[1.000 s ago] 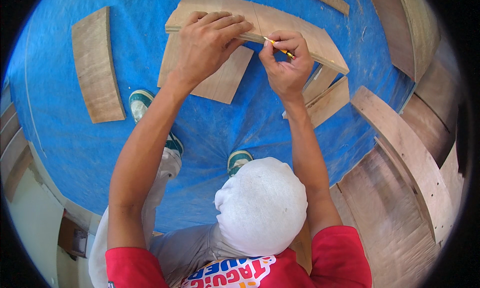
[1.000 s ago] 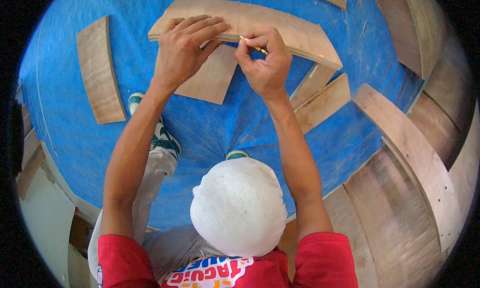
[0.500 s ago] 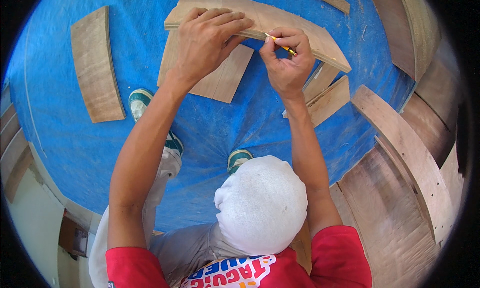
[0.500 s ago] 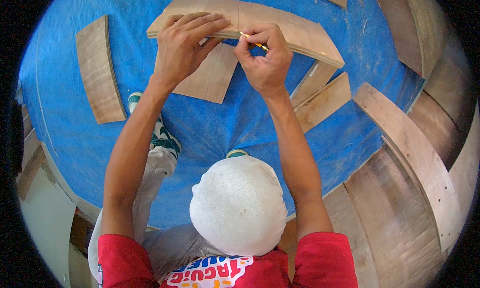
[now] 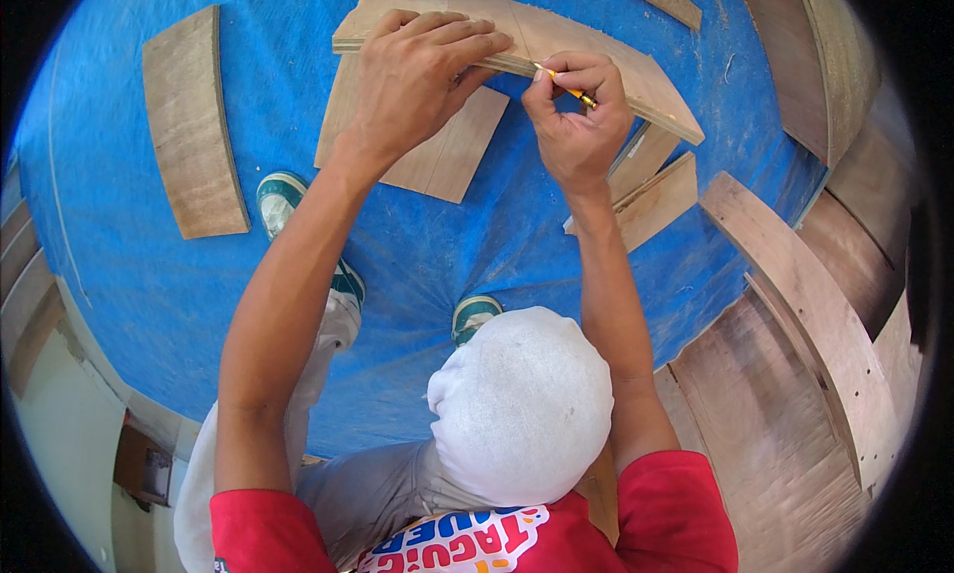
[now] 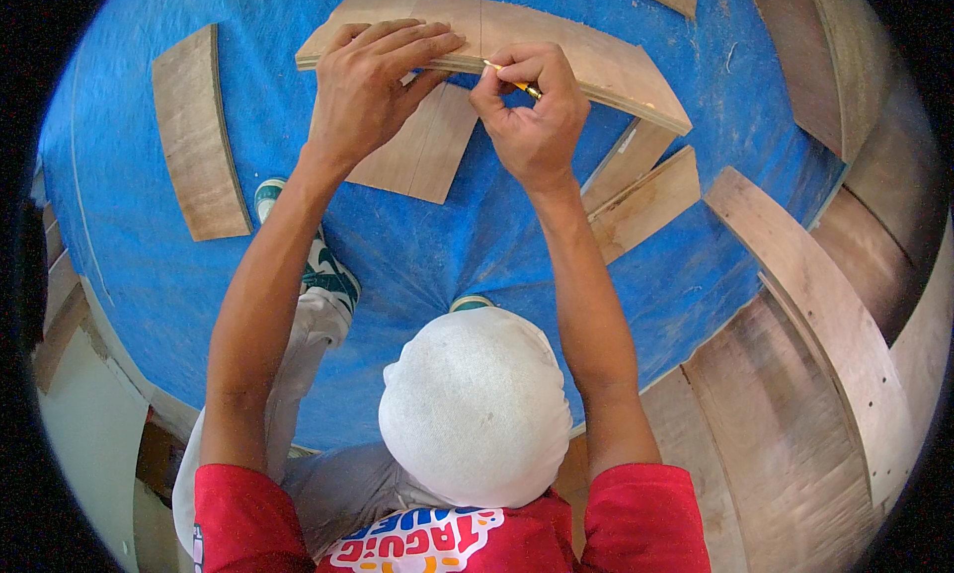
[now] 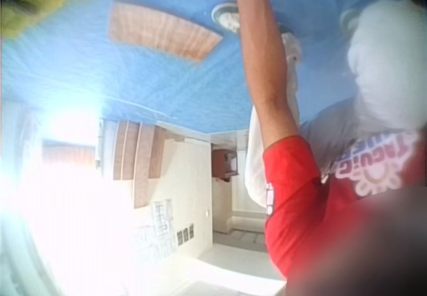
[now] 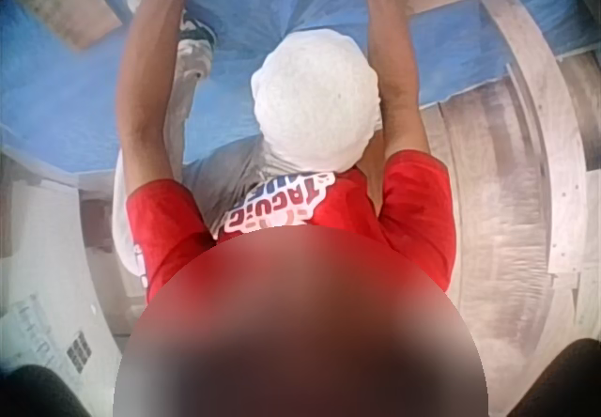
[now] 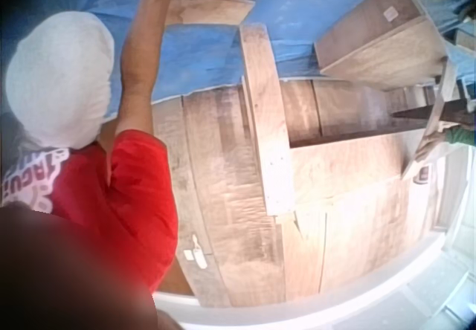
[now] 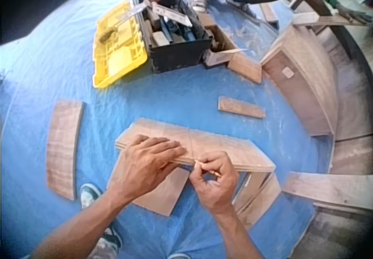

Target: The person marks wooden planks with a pencil and then uses a hand saw to cut them. They arrange the pieces on a blue tarp and cut along marked lines.

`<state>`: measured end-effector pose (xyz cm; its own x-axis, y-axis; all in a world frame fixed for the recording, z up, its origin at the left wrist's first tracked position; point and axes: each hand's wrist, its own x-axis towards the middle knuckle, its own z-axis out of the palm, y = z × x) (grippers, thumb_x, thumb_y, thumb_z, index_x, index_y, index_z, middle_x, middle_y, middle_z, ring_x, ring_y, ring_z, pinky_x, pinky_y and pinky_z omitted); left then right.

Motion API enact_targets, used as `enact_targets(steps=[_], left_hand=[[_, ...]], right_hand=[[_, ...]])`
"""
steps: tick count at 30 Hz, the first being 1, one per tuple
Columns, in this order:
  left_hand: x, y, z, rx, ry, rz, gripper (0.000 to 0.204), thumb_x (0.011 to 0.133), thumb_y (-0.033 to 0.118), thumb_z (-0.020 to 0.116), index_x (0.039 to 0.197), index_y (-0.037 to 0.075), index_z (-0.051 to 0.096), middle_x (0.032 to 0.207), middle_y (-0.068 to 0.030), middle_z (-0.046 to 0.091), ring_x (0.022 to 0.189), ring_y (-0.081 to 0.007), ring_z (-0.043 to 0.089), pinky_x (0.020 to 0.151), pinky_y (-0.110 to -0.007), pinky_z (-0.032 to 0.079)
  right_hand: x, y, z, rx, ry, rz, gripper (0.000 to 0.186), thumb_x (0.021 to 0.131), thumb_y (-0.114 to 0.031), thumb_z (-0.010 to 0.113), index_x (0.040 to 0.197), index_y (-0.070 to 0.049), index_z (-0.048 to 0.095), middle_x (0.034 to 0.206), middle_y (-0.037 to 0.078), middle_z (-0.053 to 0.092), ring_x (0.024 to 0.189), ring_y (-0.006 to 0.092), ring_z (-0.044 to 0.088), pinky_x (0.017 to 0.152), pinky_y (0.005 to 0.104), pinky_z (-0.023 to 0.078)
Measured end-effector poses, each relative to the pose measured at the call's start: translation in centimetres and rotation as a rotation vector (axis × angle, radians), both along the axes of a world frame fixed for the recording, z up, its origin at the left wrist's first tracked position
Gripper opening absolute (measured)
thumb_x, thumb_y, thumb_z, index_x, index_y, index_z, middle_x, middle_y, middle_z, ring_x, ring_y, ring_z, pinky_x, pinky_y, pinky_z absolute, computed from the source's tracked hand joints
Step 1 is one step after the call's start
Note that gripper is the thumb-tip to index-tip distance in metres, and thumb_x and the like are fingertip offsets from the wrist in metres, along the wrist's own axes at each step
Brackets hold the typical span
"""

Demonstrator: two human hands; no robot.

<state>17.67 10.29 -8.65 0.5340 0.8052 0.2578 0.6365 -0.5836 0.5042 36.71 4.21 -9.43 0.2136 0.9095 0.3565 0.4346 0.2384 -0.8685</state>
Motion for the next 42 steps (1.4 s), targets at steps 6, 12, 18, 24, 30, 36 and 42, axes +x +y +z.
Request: enact_targets(steps=[6,12,18,24,30,36,42], left_hand=[[0.1,0.2,-0.1,0.009,-0.025,0.010,0.031,0.088,0.028,0.081,0.119,0.025,0.080,0.122,0.0004,0.078,0.117,-0.0203,0.072,0.099,-0.039,0.053],[0.1,0.2,0.0,0.013,-0.029,0.012,0.031,0.086,0.027,0.083,0.117,0.024,0.081,0.121,0.0000,0.078,0.115,-0.0206,0.072,0.098,-0.039,0.053],[0.1,0.4,0.0,0.018,-0.022,0.012,0.031,0.086,0.027,0.083,0.117,0.024,0.081,0.119,-0.0006,0.078,0.114,-0.0203,0.073,0.096,-0.038,0.053],[0.1,0.5,-0.1,0.028,-0.034,0.011,0.032,0.085,0.028,0.083,0.117,0.024,0.081,0.119,-0.0008,0.079,0.112,-0.0199,0.073,0.096,-0.038,0.054],[0.0,0.4,0.0,0.021,-0.030,0.006,0.032,0.086,0.027,0.082,0.117,0.023,0.081,0.119,-0.0009,0.078,0.112,-0.0199,0.073,0.096,-0.038,0.053],[0.1,0.6,0.1,0.012,-0.026,0.003,0.032,0.085,0.026,0.082,0.117,0.023,0.081,0.119,-0.0004,0.078,0.112,-0.0202,0.073,0.096,-0.038,0.053],[0.1,0.7,0.2,0.027,-0.039,0.003,0.032,0.086,0.028,0.082,0.117,0.023,0.081,0.119,-0.0014,0.078,0.110,-0.0210,0.073,0.095,-0.037,0.053]], right_hand=[[0.2,0.2,0.3,-0.017,-0.030,0.008,0.022,0.082,0.002,0.079,0.090,-0.005,0.060,0.093,0.009,0.073,0.080,0.0172,0.072,0.071,0.0288,0.059],[0.1,0.3,0.7,-0.029,-0.005,0.027,0.023,0.081,0.005,0.078,0.088,-0.005,0.058,0.092,0.008,0.073,0.078,0.0154,0.071,0.069,0.0267,0.059],[0.3,0.6,1.1,-0.010,-0.067,0.048,0.024,0.080,0.006,0.078,0.087,-0.005,0.057,0.090,0.007,0.072,0.076,0.0141,0.070,0.069,0.0261,0.059],[0.3,0.6,1.3,-0.042,-0.058,0.065,0.024,0.079,0.006,0.078,0.083,-0.006,0.058,0.089,0.006,0.071,0.075,0.0142,0.069,0.067,0.0268,0.057],[0.3,0.6,1.5,-0.058,-0.071,0.093,0.025,0.075,0.006,0.078,0.081,-0.007,0.057,0.086,0.006,0.070,0.075,0.0170,0.068,0.069,0.0284,0.056],[0.7,0.6,1.8,-0.063,-0.101,0.120,0.025,0.075,0.006,0.077,0.080,-0.007,0.057,0.086,0.006,0.070,0.076,0.0179,0.068,0.070,0.0291,0.056],[0.3,0.5,1.3,-0.093,0.115,0.046,0.020,0.081,0.005,0.077,0.087,-0.006,0.061,0.091,0.007,0.073,0.080,0.0137,0.069,0.072,0.0280,0.058]])
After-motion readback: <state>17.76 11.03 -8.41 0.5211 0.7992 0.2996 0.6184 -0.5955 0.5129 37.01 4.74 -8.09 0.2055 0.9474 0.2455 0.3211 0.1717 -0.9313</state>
